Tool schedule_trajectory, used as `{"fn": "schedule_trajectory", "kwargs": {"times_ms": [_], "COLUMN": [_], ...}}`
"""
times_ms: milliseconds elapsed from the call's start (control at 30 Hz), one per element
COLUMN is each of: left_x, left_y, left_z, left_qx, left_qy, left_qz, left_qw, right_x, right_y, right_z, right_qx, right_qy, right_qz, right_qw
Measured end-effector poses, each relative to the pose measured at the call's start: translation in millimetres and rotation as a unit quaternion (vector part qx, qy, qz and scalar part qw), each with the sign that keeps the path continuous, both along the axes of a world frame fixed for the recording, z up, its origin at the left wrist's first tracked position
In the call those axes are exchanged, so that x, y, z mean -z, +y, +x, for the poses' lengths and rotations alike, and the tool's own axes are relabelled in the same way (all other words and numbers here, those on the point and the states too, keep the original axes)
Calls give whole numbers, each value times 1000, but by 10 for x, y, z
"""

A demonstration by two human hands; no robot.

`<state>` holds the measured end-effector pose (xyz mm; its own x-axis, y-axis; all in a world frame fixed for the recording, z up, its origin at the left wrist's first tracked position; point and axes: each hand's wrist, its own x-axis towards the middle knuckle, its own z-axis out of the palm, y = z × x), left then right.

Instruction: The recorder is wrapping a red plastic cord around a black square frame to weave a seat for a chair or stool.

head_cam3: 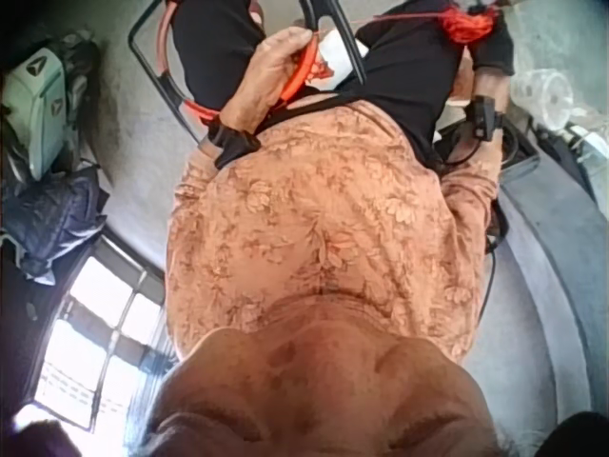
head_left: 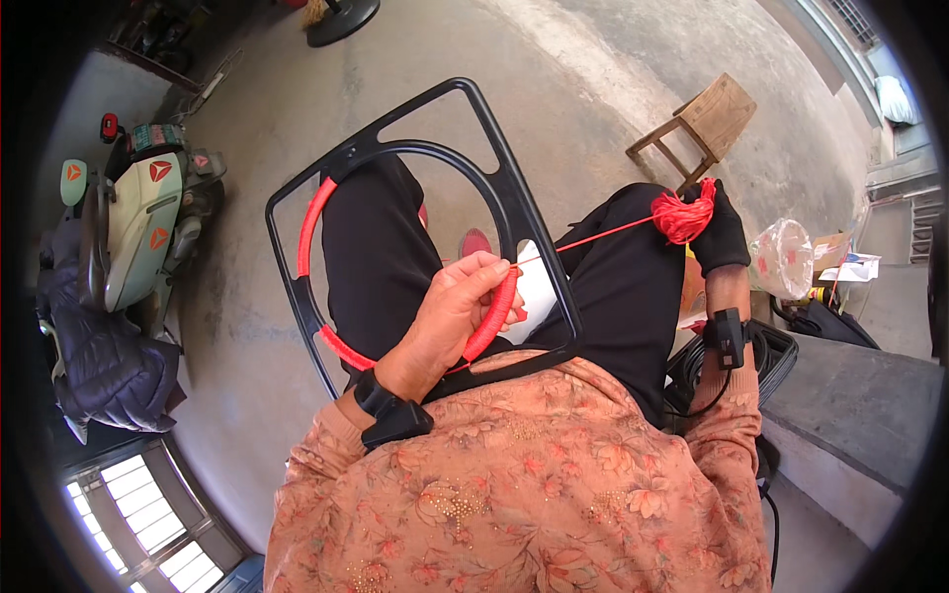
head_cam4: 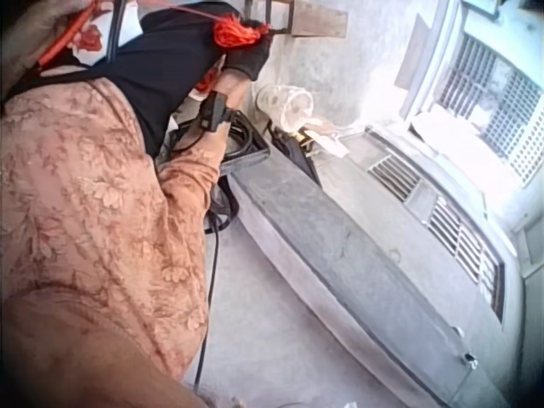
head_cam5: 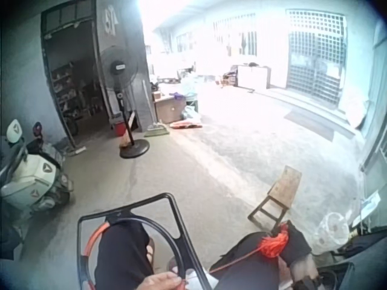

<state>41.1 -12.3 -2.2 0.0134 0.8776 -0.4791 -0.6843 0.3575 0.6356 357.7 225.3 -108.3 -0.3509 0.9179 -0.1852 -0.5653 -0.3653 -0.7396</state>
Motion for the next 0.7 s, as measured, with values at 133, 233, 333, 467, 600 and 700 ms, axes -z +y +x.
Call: {"fn": "schedule_trajectory", "kwargs": {"times_ms": [133,233,333,467,600,700], "left_x": [14,-17,-12,-23,22,122], "left_y": [-27,-19,-14,-16,-22,-88], "left_z": [11,10,16,29,15,-6], "left_qx": [13,21,35,54,79,84], "left_qy": [19,21,13,-21,-65,-105], "left_qz": [-7,6,-13,-40,-38,-36], "left_qw": [1000,1000,999,998,994,990], "right_x": [-331,-431,-732,-1104,-766,-840], "right_y": [-16,-8,-336,-818,-948,-1091], "right_z": [-93,-215,-850,-1694,-1973,-1925], "right_qx": [22,-12,-8,-20,-215,-263], "right_qy": [2,-183,-609,-516,-71,-2], "right_qz": [-89,19,268,249,-21,-99], "right_qw": [996,983,746,819,974,960]}}
